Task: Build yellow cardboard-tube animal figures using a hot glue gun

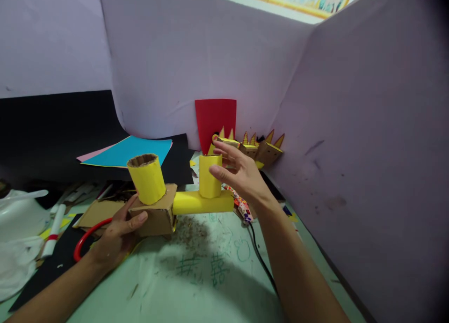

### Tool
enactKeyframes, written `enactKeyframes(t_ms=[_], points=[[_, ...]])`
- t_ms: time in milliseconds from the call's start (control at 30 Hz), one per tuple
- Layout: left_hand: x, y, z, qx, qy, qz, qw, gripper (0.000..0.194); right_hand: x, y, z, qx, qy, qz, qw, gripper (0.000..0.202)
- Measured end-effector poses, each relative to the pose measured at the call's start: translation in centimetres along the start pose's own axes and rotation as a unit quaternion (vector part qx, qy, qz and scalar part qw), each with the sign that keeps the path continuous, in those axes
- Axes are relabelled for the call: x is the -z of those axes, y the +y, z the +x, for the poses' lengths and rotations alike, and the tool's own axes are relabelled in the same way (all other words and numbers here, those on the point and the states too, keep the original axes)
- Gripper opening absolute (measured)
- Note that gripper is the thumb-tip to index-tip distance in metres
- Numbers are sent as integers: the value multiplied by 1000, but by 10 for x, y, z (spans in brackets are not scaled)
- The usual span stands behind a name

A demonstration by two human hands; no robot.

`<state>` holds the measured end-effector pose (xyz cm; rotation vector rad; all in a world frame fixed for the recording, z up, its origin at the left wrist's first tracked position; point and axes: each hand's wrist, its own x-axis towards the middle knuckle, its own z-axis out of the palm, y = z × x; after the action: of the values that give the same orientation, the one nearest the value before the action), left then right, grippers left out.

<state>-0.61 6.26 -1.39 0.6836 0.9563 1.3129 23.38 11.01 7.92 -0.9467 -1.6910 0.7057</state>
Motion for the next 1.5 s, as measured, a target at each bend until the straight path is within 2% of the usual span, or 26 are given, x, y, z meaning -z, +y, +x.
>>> enactKeyframes(t_ms=[100,200,367,633,733,900,1200,1367,1500], points=[[5,-2,5,-10,-14,1,1000,76,-4,5,2,-17,-12,4,1000,61],[8,-3,7,-13,-34,8,999,84,-4,9,1,-33,-38,36,998,52],[3,1,4,-25,-11,-10,1000,82,-3,10,-4,-17,-72,112,991,40],[-1,4,0,-39,-10,0,999,87,-6,10,-5,-36,-63,140,987,48],[-3,4,-1,-49,-27,-1,998,88,-6,11,-5,-39,-55,136,988,51],[-2,4,-2,-68,-50,-4,996,83,-5,10,-7,-21,-56,114,992,47],[0,2,-3,-117,-69,-58,989,56,-9,15,-8,6,-46,92,995,46],[1,2,-3,-117,-84,-52,988,55,-8,16,-7,26,-41,69,996,44],[1,1,-3,-129,-74,-40,988,55,-8,15,-8,3,-48,80,996,43]])
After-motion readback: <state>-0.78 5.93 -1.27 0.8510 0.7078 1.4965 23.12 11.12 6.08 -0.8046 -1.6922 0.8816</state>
